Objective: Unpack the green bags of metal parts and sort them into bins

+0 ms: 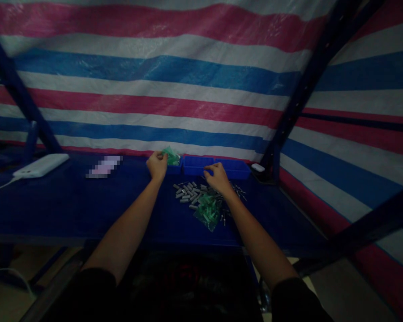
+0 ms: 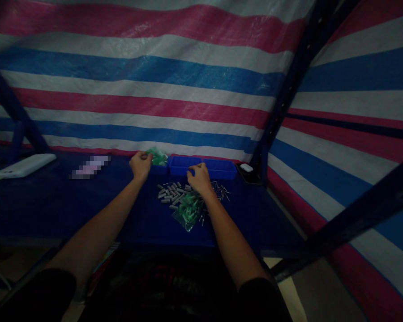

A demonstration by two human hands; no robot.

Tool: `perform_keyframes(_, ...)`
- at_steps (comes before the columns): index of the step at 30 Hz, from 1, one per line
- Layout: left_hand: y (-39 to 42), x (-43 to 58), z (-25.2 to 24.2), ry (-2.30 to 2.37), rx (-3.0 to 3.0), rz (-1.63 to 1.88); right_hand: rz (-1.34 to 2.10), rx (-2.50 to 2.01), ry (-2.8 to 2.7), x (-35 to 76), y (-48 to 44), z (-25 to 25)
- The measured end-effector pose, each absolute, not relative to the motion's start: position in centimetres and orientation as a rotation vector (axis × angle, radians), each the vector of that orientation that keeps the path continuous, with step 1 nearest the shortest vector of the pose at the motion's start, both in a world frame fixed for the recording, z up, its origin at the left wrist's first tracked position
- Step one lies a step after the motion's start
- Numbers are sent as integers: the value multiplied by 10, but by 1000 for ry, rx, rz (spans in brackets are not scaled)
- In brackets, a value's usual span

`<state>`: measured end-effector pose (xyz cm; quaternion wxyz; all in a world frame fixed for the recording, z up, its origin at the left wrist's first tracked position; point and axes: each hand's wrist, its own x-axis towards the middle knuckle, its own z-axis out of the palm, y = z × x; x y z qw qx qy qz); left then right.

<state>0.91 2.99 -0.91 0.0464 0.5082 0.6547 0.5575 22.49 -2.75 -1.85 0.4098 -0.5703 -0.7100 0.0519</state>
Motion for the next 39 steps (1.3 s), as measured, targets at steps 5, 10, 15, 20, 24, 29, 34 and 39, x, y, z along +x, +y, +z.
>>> perform_keyframes(5,23,21,-7,2183,1745,1552,145,-1446,-1785,223,-28,-20)
perform_keyframes(10,20,36,-5,2243,1899,1303,141,-1465,-1837,223,-27,-23)
perform_keyframes(15,20,41,-10,2306,1960,1167,143,-1521,-1941,225,-28,-19)
perform_keyframes(20,5,48,-8,2281,2131,1104,150,-1552,-2011,236,-28,-13)
perform_keyframes(24,-21,67,5,1890,2416,1258,149,-1601,-1975,243,-27,-9)
perform_keyframes(29,-53,87,11,1166,2670,517,147,-1624,-2015,250,-25,-8)
perform_keyframes(34,-50,85,-2,1156,2687,195,194,-1655,-1969,255,-21,-13)
perform_keyframes(39,-29,84,-12,1197,2523,499,379,-1517,-1961,249,-23,-11)
